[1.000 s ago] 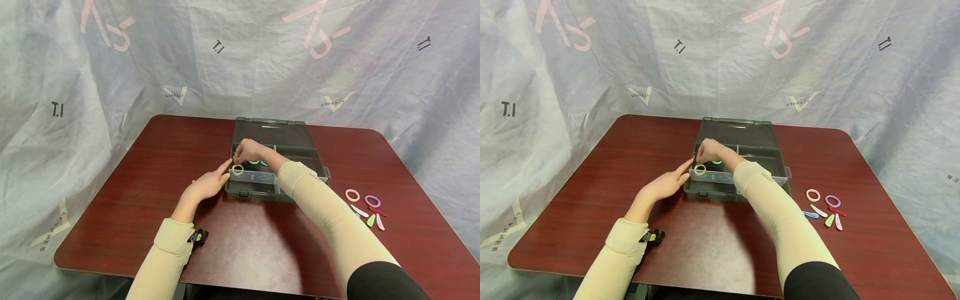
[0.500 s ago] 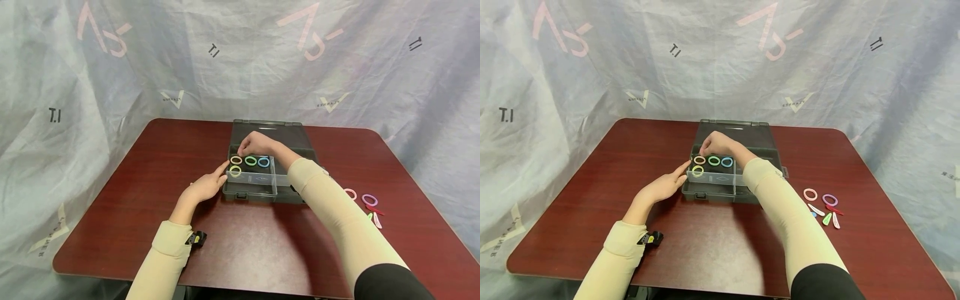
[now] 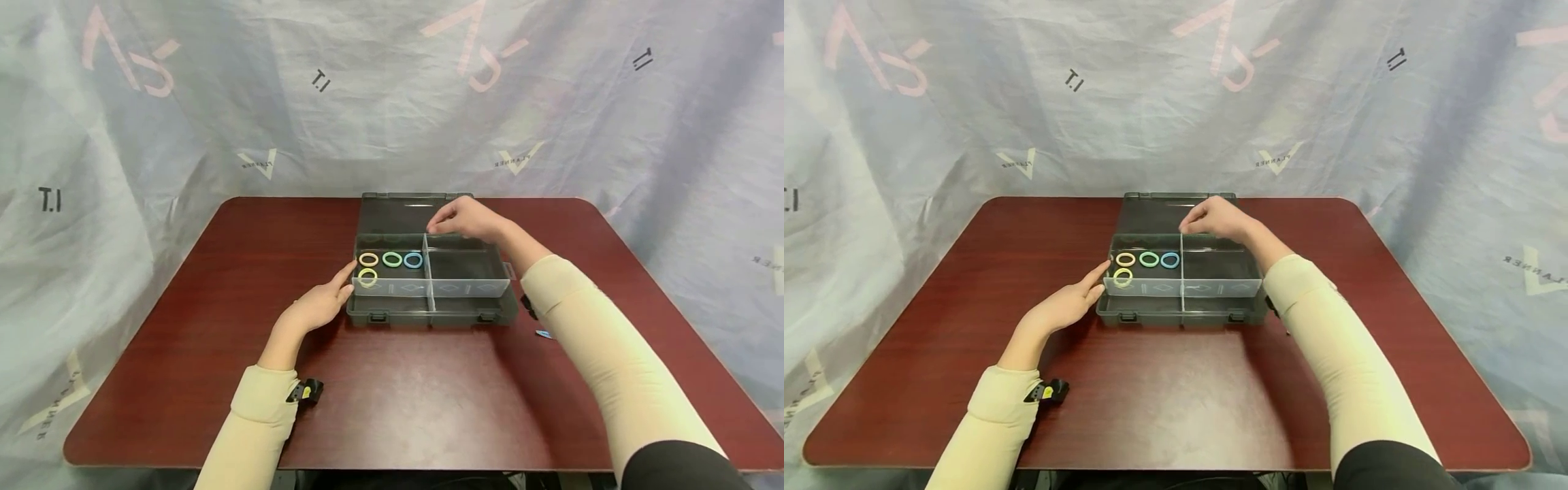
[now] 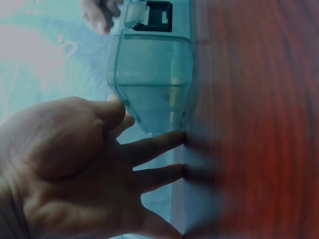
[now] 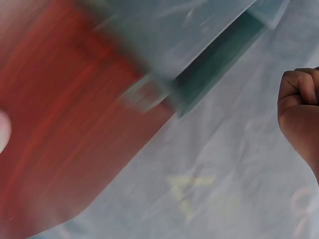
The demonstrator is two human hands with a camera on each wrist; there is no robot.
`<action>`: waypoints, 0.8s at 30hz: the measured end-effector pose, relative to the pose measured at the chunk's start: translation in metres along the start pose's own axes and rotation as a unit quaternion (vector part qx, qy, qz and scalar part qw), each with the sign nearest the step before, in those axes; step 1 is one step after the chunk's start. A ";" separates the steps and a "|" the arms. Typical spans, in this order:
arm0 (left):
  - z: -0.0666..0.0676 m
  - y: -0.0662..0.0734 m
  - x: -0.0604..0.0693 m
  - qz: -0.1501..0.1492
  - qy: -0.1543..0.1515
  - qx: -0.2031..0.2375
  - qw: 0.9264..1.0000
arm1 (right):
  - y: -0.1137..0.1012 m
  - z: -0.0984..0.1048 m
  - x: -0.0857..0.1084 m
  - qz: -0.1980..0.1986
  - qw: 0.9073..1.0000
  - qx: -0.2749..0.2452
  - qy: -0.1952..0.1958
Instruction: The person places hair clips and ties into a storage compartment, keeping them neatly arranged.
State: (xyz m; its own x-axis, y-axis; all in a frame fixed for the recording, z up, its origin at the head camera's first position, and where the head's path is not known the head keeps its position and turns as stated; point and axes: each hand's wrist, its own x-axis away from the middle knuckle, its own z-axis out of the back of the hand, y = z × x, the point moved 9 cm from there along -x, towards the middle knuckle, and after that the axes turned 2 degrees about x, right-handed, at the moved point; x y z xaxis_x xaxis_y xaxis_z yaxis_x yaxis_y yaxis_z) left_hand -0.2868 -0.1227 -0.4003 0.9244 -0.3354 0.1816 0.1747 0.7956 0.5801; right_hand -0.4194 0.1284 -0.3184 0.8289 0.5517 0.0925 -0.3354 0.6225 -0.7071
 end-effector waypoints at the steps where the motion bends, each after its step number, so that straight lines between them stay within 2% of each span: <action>1: 0.001 -0.001 0.001 0.001 -0.001 0.002 1.000 | 0.006 0.007 0.006 -0.007 1.000 0.002 0.009; 7: 0.006 -0.010 0.004 -0.001 -0.003 0.011 1.000 | 0.045 0.044 0.041 -0.040 0.997 0.023 0.066; 12: 0.012 -0.020 0.011 0.007 -0.001 0.017 1.000 | 0.073 0.055 0.063 -0.056 0.995 0.020 0.077; 18: 0.019 -0.028 0.017 0.011 0.004 0.018 1.000 | 0.102 0.050 0.084 -0.083 0.995 0.009 0.050; 24: 0.023 -0.028 0.018 0.010 0.006 0.016 1.000 | 0.133 0.037 0.100 -0.108 0.994 -0.005 0.009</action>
State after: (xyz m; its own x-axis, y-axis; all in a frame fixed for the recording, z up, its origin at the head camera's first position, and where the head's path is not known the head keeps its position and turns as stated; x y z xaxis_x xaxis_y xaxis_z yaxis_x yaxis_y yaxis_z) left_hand -0.2826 -0.1628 -0.3953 0.9317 -0.3134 0.1835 0.1457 0.7854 0.6016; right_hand -0.3972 0.2869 -0.3770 0.8889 0.3956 0.2311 -0.1435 0.7195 -0.6795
